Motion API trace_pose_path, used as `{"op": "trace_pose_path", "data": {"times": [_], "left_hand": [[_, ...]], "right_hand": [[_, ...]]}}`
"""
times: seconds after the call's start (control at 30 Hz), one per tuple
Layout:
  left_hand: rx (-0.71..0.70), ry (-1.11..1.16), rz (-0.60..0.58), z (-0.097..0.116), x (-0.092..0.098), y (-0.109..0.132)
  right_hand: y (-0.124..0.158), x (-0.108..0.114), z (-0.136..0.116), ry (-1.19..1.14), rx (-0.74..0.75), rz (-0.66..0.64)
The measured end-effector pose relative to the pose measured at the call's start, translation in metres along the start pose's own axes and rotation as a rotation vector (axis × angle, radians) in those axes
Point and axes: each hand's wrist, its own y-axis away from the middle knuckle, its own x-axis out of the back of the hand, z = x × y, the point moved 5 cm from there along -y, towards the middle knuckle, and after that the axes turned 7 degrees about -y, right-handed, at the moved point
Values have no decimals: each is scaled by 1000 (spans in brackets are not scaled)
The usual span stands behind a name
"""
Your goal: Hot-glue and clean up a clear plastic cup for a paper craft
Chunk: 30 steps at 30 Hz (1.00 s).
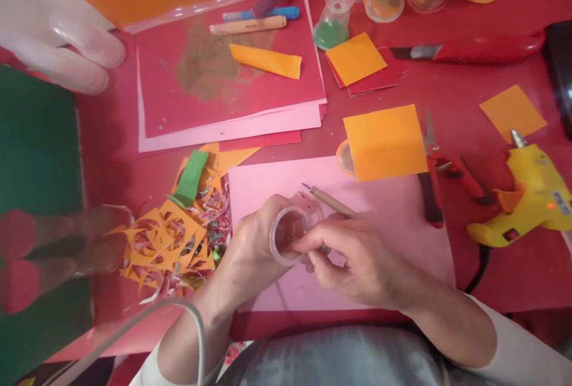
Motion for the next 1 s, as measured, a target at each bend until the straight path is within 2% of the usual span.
{"op": "trace_pose_path", "data": {"times": [0.13,0.33,0.5,0.73,1.0], "left_hand": [[25,-10,4,-1,0,-2],[21,-16,1,-3,-4,-1],[-16,-34,23,-3,-5,-2],[-31,-55,27,-2,-4,-1],[29,-35,-42,-3,-3,-3]], "right_hand": [[-1,0,3,-96,-73,-80],[0,-2,9,-77,-137,-94],[0,-3,7,27,-52,-18],[2,-3,2,119,31,22],[-1,-1,6,21,-36,-82]]}}
